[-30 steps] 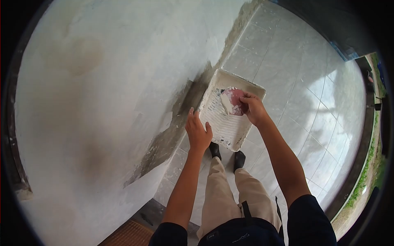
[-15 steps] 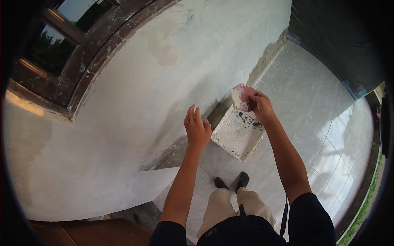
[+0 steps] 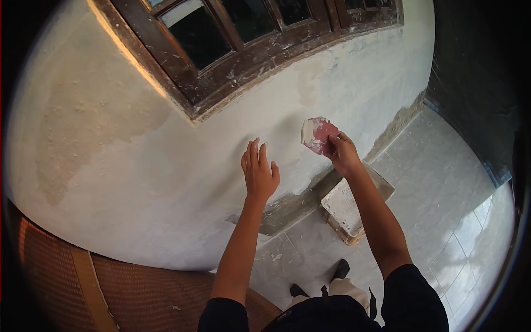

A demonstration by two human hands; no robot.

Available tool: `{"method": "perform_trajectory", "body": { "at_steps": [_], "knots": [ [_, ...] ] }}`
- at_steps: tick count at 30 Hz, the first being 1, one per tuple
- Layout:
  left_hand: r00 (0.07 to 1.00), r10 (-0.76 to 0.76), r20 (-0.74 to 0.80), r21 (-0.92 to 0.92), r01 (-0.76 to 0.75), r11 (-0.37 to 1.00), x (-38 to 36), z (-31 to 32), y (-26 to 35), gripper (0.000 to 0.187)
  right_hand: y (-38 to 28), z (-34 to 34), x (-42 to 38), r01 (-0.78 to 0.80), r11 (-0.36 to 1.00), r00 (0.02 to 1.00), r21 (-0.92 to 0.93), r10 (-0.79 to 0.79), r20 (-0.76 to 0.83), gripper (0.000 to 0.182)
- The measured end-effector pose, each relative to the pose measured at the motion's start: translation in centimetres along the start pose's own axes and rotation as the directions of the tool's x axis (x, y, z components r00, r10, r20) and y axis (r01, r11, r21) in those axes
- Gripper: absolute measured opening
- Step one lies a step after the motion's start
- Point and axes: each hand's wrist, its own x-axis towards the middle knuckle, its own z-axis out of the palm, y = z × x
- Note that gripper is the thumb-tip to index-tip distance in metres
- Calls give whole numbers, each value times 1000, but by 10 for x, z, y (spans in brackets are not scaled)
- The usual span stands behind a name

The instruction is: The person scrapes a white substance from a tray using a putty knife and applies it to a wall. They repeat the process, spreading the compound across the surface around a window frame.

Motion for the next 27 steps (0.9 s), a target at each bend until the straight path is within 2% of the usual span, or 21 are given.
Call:
{"method": "perform_trajectory", "body": {
  "at_steps": [4, 9, 15, 22, 27],
  "knots": [
    [998, 10, -59, 67, -6, 998, -6, -45, -25, 58, 15, 52, -19, -21, 1000, 997, -10, 21, 80, 24],
    [995, -14, -103, 130, 28, 991, -12, -92, -56, 55, 28, 116, -38, -66, 996, 979, 62, 52, 197, 33],
    [985, 0, -175, 221, 40, 974, -26, -142, -90, 53, 46, 172, -61, -52, 996, 944, 69, 26, 330, 36],
    [969, 42, -243, 301, 34, 953, -25, -186, -134, 52, 64, 225, -63, 24, 1000, 917, 11, -27, 398, 34],
    [966, 85, -245, 344, 4, 939, -8, -212, -164, 53, 67, 263, -61, 125, 992, 935, -23, -110, 338, 34]
  ]
}}
